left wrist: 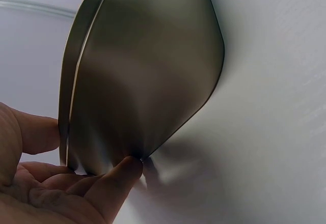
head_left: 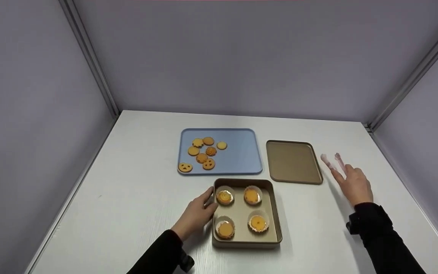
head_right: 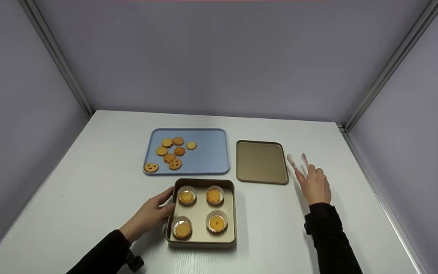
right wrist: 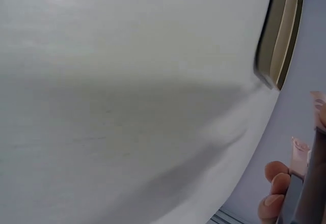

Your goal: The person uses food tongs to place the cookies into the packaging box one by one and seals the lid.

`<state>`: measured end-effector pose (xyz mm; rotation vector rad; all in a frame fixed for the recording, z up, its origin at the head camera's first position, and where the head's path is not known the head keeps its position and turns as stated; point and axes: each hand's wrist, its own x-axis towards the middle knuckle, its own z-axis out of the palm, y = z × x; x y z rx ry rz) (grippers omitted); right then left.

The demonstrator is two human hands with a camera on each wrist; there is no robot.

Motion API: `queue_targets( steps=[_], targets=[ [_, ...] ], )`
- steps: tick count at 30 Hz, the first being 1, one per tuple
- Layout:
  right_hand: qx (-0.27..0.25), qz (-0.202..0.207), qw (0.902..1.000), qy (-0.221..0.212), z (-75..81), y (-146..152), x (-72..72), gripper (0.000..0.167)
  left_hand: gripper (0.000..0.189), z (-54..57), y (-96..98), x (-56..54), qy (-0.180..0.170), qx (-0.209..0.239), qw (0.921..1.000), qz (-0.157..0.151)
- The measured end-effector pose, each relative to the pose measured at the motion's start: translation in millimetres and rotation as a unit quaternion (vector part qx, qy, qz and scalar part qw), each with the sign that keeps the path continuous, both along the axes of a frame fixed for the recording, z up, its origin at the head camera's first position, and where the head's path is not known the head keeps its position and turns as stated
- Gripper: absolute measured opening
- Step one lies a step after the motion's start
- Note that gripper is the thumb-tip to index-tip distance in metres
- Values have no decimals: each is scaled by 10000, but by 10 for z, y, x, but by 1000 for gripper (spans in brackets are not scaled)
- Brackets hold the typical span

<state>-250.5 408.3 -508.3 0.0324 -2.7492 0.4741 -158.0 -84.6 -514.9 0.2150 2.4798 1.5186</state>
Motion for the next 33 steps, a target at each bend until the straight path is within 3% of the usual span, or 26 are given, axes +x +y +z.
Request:
queue_targets(
  steps=[11, 15, 22, 33],
  targets=[
    [-58, -284, 9995, -79, -212, 82, 24, 50, 63, -9, 0, 2, 38, 22, 10000, -71],
    [-67, -324, 9990, -312, -259, 99, 39, 49, 62, -10, 1, -1, -22, 62, 10000, -59],
    [-72, -297, 9953, -923, -266, 106, 44, 54, 62, -14, 7, -9, -49, 54, 10000, -41],
    [-38, -421, 9931, -1091, -247, 79, 52, 57, 62, -14, 4, -13, -83, 74, 9999, -41]
  ],
)
